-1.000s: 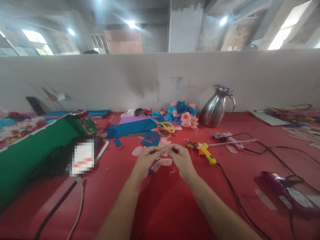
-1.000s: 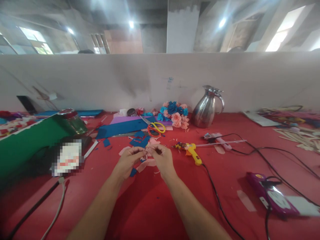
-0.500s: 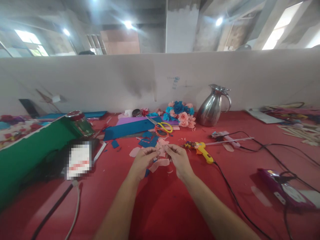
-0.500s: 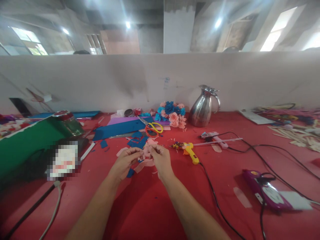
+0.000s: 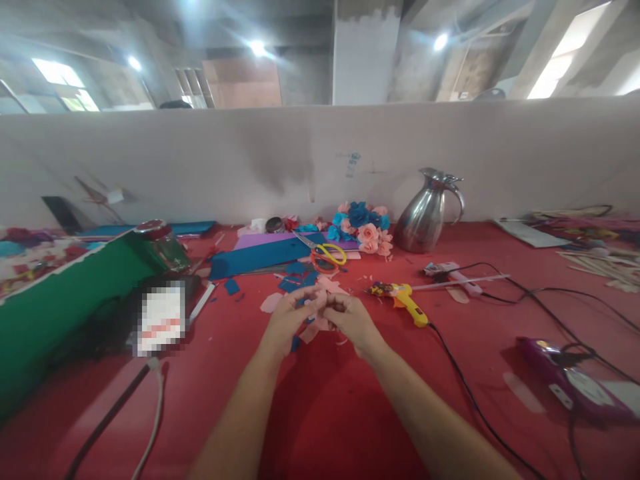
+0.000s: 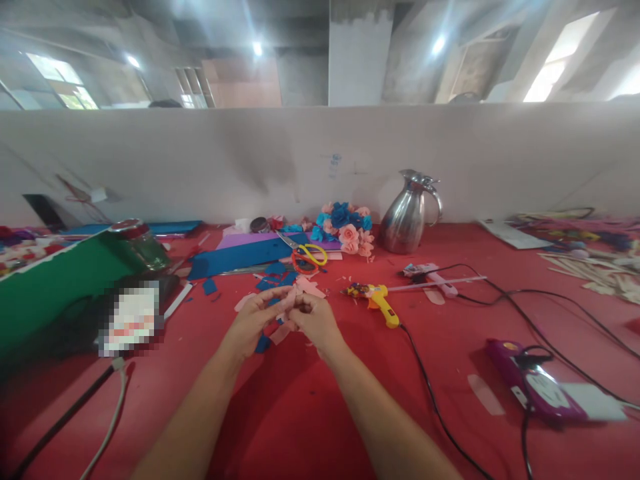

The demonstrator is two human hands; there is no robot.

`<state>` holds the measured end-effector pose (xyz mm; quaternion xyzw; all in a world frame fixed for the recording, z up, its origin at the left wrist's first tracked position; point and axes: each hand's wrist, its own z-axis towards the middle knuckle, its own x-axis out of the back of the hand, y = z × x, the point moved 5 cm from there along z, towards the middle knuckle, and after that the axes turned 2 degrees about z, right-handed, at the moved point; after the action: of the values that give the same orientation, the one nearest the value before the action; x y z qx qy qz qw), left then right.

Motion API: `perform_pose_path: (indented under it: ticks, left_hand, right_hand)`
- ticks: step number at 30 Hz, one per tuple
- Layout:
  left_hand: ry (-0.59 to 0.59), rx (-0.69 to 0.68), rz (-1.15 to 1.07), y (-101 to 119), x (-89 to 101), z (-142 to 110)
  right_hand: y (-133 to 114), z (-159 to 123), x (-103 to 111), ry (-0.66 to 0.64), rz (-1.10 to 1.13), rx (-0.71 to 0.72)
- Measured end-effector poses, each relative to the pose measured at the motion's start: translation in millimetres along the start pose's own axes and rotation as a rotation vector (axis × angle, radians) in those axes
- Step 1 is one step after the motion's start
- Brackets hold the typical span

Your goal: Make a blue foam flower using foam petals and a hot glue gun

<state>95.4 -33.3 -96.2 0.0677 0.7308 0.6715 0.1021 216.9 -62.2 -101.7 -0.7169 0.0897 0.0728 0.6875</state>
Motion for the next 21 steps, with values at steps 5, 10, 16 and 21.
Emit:
perform_pose_path:
  ticks: [5,10,16,21]
  left_hand:
    - [0.070,-0.069,0.137,-1,7.5,3]
    - [0.043,-0.033,0.071,-2,6.3,4]
    - [0.024,0.073,0.071,-5,0.8,4]
    - [-0.092,0.131,0.126,-9,-17.3,-2]
  right_hand:
    - [6,3,0,-0.013,-0.166,0.046]
    - [8,7,9,0.096,-0.247,0.089]
    - [-5,4,22,0.046,-0.392,0.127]
    - [-27,-14,37,0.099,-0.730,0.230]
